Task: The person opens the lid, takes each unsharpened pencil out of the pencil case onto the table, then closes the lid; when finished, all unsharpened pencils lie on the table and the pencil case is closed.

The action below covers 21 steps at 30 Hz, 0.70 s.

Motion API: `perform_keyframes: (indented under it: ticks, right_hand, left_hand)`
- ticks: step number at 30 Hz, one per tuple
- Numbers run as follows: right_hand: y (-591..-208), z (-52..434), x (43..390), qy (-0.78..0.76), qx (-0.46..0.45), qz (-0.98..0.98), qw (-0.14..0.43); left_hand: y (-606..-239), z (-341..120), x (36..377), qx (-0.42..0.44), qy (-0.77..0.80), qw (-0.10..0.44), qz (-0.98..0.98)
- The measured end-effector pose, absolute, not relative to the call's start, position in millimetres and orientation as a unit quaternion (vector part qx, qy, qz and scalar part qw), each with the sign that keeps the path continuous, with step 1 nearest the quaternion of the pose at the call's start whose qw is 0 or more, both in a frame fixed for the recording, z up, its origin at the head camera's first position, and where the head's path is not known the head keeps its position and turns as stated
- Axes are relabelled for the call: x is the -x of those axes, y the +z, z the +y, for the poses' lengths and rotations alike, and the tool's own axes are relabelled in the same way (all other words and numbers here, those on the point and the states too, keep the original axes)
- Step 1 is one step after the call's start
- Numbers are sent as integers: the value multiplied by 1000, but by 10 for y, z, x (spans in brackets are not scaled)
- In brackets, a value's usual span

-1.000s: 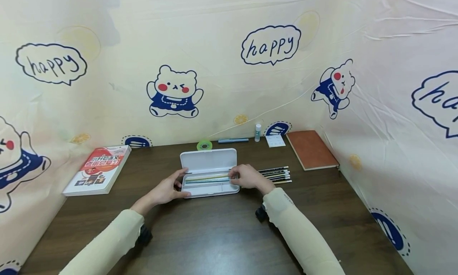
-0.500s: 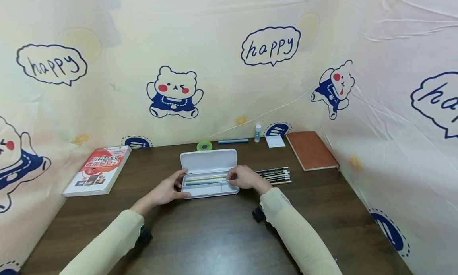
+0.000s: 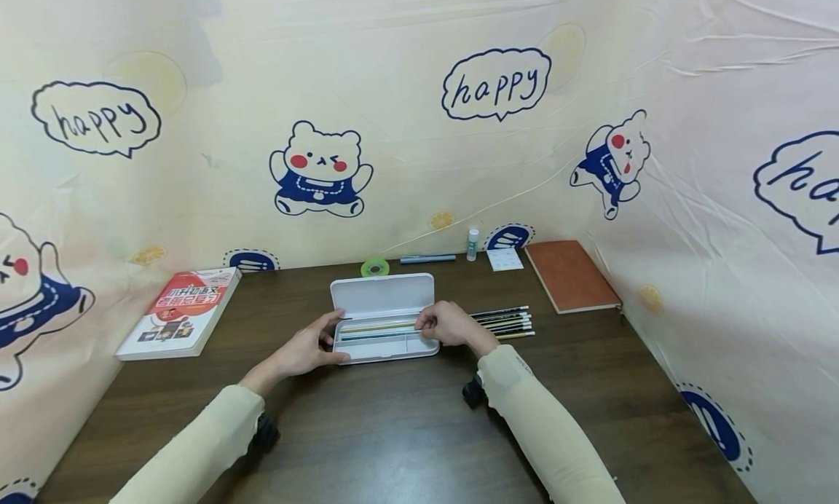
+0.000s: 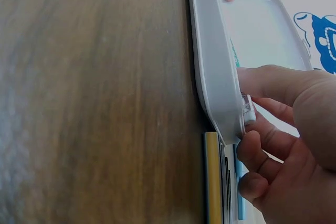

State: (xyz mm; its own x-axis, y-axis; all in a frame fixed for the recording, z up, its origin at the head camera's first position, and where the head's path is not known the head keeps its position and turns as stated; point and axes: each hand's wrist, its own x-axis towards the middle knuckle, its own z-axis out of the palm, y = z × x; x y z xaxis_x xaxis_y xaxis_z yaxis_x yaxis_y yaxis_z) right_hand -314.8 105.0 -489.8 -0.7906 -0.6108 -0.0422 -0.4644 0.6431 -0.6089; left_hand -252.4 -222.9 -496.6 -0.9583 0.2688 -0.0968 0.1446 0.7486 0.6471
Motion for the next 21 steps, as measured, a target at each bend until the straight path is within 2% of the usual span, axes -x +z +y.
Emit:
perform_keyframes:
  ticks: [21]
  right_hand:
    - [-4733, 1462, 3084, -358, 288, 883, 93]
  left_hand:
    - [-4972, -2230, 2538, -114, 338, 95, 929]
